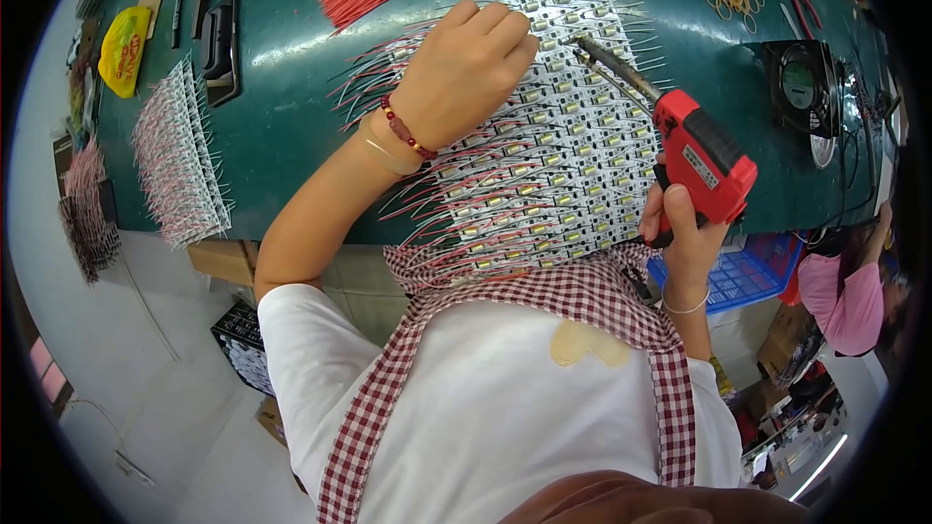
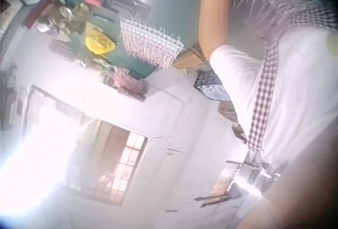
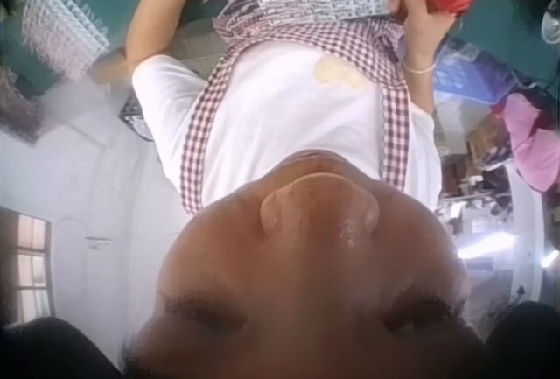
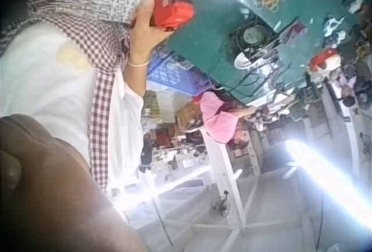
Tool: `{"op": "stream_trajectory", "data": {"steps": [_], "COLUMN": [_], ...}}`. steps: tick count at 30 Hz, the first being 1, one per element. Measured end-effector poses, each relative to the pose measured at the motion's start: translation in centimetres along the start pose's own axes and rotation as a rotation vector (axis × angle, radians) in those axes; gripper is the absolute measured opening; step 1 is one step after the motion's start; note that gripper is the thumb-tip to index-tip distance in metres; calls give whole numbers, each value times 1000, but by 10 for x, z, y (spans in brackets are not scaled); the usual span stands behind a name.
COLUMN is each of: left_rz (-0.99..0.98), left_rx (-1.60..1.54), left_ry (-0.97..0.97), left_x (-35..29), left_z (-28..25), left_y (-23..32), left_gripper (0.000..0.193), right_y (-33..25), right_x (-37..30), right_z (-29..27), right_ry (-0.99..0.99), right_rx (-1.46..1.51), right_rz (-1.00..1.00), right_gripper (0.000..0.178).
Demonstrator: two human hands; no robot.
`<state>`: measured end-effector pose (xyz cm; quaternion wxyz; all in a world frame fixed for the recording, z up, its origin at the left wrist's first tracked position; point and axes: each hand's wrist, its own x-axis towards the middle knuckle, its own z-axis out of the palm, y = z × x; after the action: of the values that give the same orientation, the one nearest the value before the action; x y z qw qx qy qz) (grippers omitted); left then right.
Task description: The person solders wires onto a panel of circuit boards using a soldering gun and picks up additional wires from the workbench to solder onto the board.
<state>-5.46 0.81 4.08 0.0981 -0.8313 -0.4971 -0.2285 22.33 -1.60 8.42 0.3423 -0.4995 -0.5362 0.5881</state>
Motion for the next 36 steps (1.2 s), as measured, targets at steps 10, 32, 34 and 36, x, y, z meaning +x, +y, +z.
{"op": "stream_trajectory", "data": {"steps": [10, 32, 34, 36], "left_rz": [-92, -95, -93, -196], "left_rx": [-246, -204, -196, -170], "left_ry": [-80, -63, -61, -47], "left_x": [-19, -17, -16, -14], "left_z": [22, 20, 18, 12], "left_y": [13, 18, 18, 22], "left_gripper": [15, 20, 20, 20], "right_y": [11, 12, 13, 12], "right_x": [-7, -11, -13, -16], "right_z": [-2, -4, -5, -6], "right_ry": [-29, -51, -41, -28], "right_rx": [-42, -61, -34, -4], "right_rz": [111, 44, 47, 51], "right_gripper": [28, 33, 34, 34]}}
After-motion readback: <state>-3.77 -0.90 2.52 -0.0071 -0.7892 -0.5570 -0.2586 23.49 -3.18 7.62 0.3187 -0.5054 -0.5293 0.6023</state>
